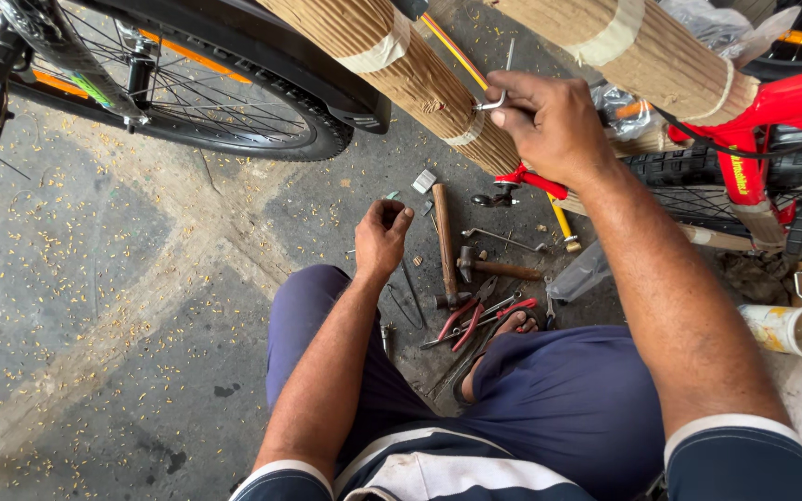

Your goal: The person sits on the floor beside a new bicycle with protective cardboard wrapped around its frame. They use a hammer to tap a component into place on the frame, fit a small part by hand, and then use a screwdriver to tighten a screw near the rear derailleur.

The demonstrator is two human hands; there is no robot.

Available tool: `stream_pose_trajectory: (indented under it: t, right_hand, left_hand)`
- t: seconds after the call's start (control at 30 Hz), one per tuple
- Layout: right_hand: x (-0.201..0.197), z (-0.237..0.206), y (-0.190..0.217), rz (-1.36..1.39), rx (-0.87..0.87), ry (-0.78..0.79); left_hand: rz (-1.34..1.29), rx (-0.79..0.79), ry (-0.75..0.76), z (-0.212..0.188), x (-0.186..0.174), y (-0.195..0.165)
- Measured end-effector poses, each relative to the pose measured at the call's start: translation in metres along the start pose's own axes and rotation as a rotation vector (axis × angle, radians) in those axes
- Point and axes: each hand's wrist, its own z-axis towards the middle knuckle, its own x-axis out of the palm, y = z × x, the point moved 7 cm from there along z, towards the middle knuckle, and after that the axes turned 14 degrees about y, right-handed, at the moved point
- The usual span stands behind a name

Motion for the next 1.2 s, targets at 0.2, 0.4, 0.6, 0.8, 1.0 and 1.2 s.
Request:
stream_pose_trajectory:
  t: [0.2, 0.4, 0.6, 0.8, 1.0, 1.2]
  right_hand:
    - [0.006, 0.002, 0.001, -0.177, 0.088, 0.029]
    - [-0.002, -0.003, 0.03, -0.411, -0.052, -0.092]
    - [-0.003, -0.003, 0.036, -0.397, -0.169, -0.075]
    - [-0.001, -0.005, 0.027, -0.341, -0.076, -0.04]
    - [0.001, -0.001, 0.02, -0.153, -0.026, -0.022]
    - [0.02, -0.003, -0.023, 0.532, 0.394, -0.024]
  left_hand:
    - [-0.01, -0.018, 0.011, 0.0, 0.0, 0.001]
    - [0.001, -0.019, 0.011, -0.001, 0.0, 0.001]
    - [0.004, -0.014, 0.013, -0.001, -0.001, 0.001]
    - [0.016, -0.022, 0.008, -0.002, -0.001, 0.001]
    - [0.034, -0.011, 0.009, -0.002, 0.002, -0.003]
    - [0.043, -0.024, 0.008, -0.003, 0.006, -0.002]
